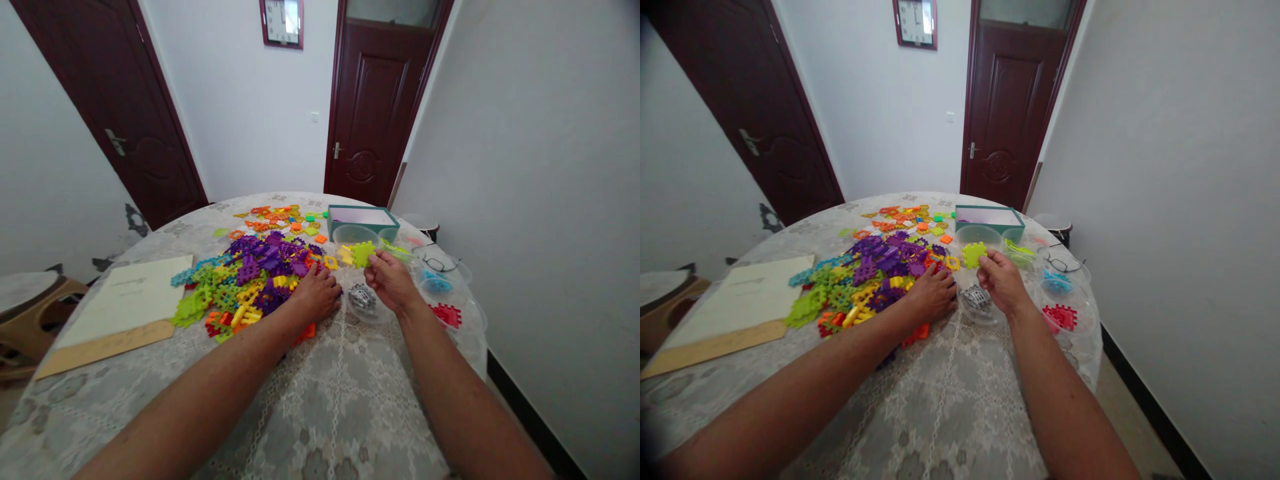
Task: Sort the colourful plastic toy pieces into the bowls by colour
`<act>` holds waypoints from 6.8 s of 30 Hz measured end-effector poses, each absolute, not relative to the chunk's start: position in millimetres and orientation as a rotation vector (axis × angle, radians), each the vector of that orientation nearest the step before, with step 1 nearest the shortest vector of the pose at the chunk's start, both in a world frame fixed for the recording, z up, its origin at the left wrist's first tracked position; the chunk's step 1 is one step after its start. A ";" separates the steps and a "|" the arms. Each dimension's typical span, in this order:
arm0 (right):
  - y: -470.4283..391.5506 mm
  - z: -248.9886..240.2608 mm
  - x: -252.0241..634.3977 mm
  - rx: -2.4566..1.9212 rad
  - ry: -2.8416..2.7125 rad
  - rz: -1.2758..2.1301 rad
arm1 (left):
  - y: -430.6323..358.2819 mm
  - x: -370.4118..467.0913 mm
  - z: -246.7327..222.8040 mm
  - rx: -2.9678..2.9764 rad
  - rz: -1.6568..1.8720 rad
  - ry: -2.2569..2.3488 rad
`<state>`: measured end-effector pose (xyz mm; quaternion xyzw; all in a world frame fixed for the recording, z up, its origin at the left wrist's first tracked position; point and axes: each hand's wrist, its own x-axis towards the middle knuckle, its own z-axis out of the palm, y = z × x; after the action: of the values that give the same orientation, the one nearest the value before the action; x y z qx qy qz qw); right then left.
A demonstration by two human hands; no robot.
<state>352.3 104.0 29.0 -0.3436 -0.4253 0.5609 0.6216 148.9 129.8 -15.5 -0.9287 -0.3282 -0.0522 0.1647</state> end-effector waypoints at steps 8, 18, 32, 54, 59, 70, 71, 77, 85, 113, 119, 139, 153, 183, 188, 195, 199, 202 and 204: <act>133.2 38.8 342.0 -0.863 -1.041 1.314 | 103.3 133.3 -15.6 -2.567 -0.176 -1.006; 76.6 58.0 364.6 -0.968 -1.100 0.920 | 67.8 140.5 -7.7 -2.559 -0.476 -1.093; 51.2 -20.7 366.5 -1.288 -1.104 0.676 | 51.6 157.1 -20.3 -2.544 -0.681 -1.401; 32.1 -7.1 364.1 -1.282 -1.177 0.683 | 37.8 156.0 -10.3 -2.613 -0.600 -1.420; 39.3 31.2 393.9 -1.386 -1.477 0.540 | -3.7 111.5 12.3 -2.679 -0.763 -1.426; 169.4 88.3 456.2 -1.963 -1.643 -0.243 | -14.3 7.7 37.9 -2.519 -1.332 -2.148; 170.6 88.2 456.3 -1.964 -1.621 -0.255 | -14.6 3.1 36.1 -2.501 -1.400 -2.188; 136.1 69.3 410.3 -1.717 -1.598 -0.159 | -22.2 -4.6 15.7 -2.328 -1.937 -2.378; 63.0 31.2 276.5 -1.178 -2.008 0.617 | -19.6 -5.1 4.8 -1.997 -2.225 -2.370; 48.0 -6.4 257.2 -1.206 -1.820 1.265 | -17.6 -0.1 -17.3 -2.416 -1.848 -2.305; 26.4 -4.7 229.8 -1.029 -1.794 1.363 | -22.0 13.5 -13.3 -2.737 -1.886 -2.196; 17.3 7.6 263.1 -1.369 -2.796 0.314 | -13.2 11.5 -15.1 -2.236 -2.615 -2.429; 35.1 11.1 265.6 -1.143 -2.210 0.867 | -15.1 16.2 -12.1 -2.342 -2.565 -2.511; 50.4 11.9 268.0 -1.077 -1.757 1.171 | -10.2 7.8 -17.4 -2.380 -2.214 -2.657; 60.9 10.3 275.8 -1.119 -1.682 0.996 | -8.0 7.0 -18.8 -2.370 -2.192 -2.667; 64.7 14.0 277.9 -1.124 -1.549 1.109 | -7.8 5.4 -19.4 -2.365 -2.221 -2.665; 62.1 15.4 276.2 -1.119 -1.552 1.126 | -9.1 5.2 -18.4 -2.303 -2.268 -2.676; 60.9 15.5 275.6 -1.100 -1.549 1.149 | -11.4 7.8 -13.9 -2.293 -2.278 -2.675; 61.2 14.7 275.7 -1.095 -1.536 1.172 | -13.3 9.9 -10.6 -2.294 -2.263 -2.680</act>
<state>275.7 61.2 14.7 -0.4417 -0.6196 0.4727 0.4445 9.9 -13.3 -10.6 -0.4738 -0.5534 -0.4672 -0.5010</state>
